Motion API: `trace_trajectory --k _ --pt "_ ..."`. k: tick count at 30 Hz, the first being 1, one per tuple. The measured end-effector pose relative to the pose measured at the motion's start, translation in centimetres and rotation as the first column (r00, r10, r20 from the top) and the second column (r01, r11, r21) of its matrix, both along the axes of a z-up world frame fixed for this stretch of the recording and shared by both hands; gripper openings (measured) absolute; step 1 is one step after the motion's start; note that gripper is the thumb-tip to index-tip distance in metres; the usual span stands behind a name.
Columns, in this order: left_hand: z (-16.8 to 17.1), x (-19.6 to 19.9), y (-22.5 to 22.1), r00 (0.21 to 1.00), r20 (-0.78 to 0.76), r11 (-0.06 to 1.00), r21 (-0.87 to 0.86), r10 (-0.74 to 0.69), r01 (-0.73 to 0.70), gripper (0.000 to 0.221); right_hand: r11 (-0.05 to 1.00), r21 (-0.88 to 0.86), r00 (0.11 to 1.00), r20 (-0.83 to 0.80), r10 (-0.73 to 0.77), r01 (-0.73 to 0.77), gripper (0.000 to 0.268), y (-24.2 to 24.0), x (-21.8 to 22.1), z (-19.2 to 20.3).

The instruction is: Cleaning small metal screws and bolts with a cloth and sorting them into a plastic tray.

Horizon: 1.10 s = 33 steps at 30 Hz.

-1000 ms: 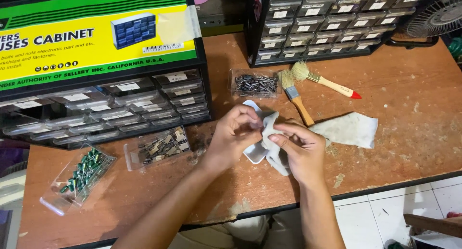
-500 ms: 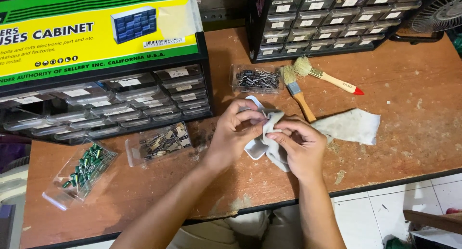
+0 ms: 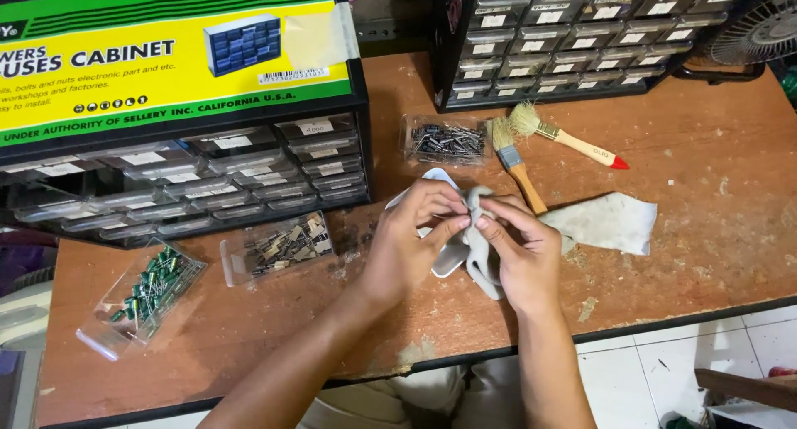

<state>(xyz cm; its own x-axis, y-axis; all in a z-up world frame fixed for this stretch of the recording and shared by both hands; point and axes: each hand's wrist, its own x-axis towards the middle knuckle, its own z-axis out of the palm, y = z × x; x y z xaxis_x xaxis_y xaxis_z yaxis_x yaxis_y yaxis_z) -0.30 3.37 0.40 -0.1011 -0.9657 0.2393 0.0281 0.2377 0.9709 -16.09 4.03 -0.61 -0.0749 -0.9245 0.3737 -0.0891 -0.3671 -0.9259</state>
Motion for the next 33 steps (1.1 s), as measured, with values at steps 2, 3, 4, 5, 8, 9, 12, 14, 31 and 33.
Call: trace_trajectory --k 2,3,4,5,8,9,12,14,31,33 --pt "0.1 0.1 0.0 0.999 0.051 1.0 -0.031 0.001 0.001 0.025 1.0 0.013 1.0 -0.002 0.014 -0.014 0.011 -0.1 -0.4 -0.4" --pt "0.2 0.2 -0.1 0.995 0.1 0.998 -0.065 0.003 0.003 0.024 0.999 0.023 1.0 -0.005 0.027 -0.026 0.01 -0.3 -0.7 -0.5" --pt "0.5 0.2 -0.1 0.995 0.099 0.998 -0.068 0.004 0.003 0.024 0.999 0.02 1.0 -0.006 0.027 -0.027 0.01 -0.3 -0.8 -0.6" --pt "0.7 0.3 -0.1 0.992 0.119 0.995 -0.089 -0.037 0.047 0.026 0.998 0.046 0.999 0.003 0.035 -0.035 0.01 -0.2 -0.9 -0.8" --pt "1.4 0.5 0.1 0.979 0.2 0.984 -0.157 -0.049 0.081 0.024 0.997 0.074 0.999 0.054 -0.002 -0.002 0.01 0.2 -0.2 -1.5" --pt "1.7 0.6 0.1 0.966 0.258 0.977 -0.202 -0.019 0.073 0.021 0.996 0.079 0.994 0.096 -0.046 0.038 0.012 0.3 0.1 -1.8" --pt "1.5 0.9 -1.0 0.905 0.398 0.942 -0.337 0.15 -0.008 0.014 0.958 0.06 0.913 0.289 -0.287 0.282 0.013 -0.8 -1.1 -3.9" --pt "1.1 1.0 -2.8 0.833 0.476 0.895 -0.445 0.281 -0.048 0.011 0.934 0.069 0.879 0.319 -0.354 0.351 0.013 -0.9 -1.9 -3.1" --pt "4.2 -1.8 -9.8 0.412 0.905 0.983 0.034 -0.108 0.183 0.05 0.893 0.08 0.831 0.335 -0.443 0.444 0.012 -0.9 -2.1 -2.7" --pt "4.3 -1.4 -10.2 0.441 0.882 0.974 0.071 -0.162 0.217 0.063 0.902 0.049 0.853 0.305 -0.423 0.429 0.01 -0.7 -1.8 -2.2"
